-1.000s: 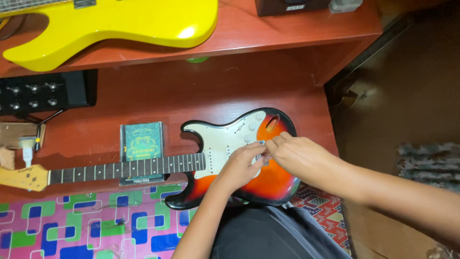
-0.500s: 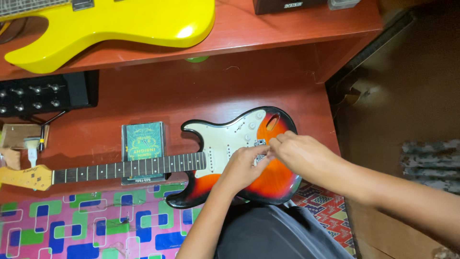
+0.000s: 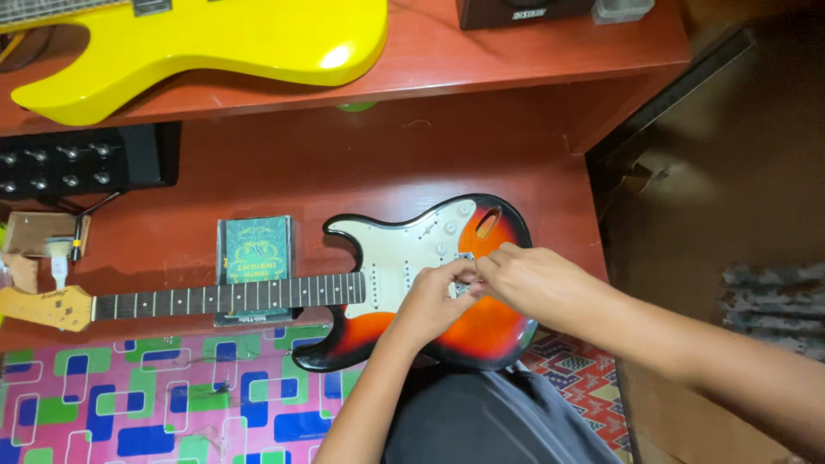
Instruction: The person uses a screwdriver to adjust the bridge saddles on a sunburst electric guitar. They repeatedly pick up the screwdriver from a container, tighten or loosen screws on the bridge, and place the tool back down.
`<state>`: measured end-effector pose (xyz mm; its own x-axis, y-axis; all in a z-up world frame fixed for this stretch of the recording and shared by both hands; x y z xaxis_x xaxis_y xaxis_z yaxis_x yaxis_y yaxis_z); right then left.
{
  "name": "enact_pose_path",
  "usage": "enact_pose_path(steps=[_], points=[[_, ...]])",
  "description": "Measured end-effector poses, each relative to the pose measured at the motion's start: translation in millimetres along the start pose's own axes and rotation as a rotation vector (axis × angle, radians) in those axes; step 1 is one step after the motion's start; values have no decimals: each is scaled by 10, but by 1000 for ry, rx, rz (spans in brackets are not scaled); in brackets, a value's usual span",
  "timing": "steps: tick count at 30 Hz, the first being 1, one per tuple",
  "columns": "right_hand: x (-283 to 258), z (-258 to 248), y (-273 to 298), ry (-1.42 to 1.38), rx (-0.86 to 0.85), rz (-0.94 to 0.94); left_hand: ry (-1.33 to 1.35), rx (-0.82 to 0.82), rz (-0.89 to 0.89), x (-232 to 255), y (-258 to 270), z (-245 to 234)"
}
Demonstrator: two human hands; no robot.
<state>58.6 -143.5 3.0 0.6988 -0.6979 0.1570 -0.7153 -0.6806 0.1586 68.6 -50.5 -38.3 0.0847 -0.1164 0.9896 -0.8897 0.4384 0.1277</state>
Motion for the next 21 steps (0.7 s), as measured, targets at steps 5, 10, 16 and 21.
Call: enact_pose_path(steps=[5, 10, 16, 21], points=[[-63, -18, 19, 60, -9, 33, 73, 32, -19, -554, 39, 63], [-127, -245, -20, 34, 32, -217, 101, -22, -44, -79, 96, -19], [-202, -30, 36, 250, 242, -382, 126, -50, -73, -215, 77, 128], [-141, 51, -36, 129, 170, -330, 90, 186, -49, -593, 153, 46]])
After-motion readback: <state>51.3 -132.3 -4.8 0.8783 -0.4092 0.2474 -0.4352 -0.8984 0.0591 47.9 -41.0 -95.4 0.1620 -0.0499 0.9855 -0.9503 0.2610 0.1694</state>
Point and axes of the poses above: each hand's wrist, its own y-axis away from the middle knuckle, its own z-axis out of the palm, x = y × z, the point moved 9 cm from there along -y, towards the middle knuckle, and after that the axes turned 9 degrees about y, right-handed, at the moved point
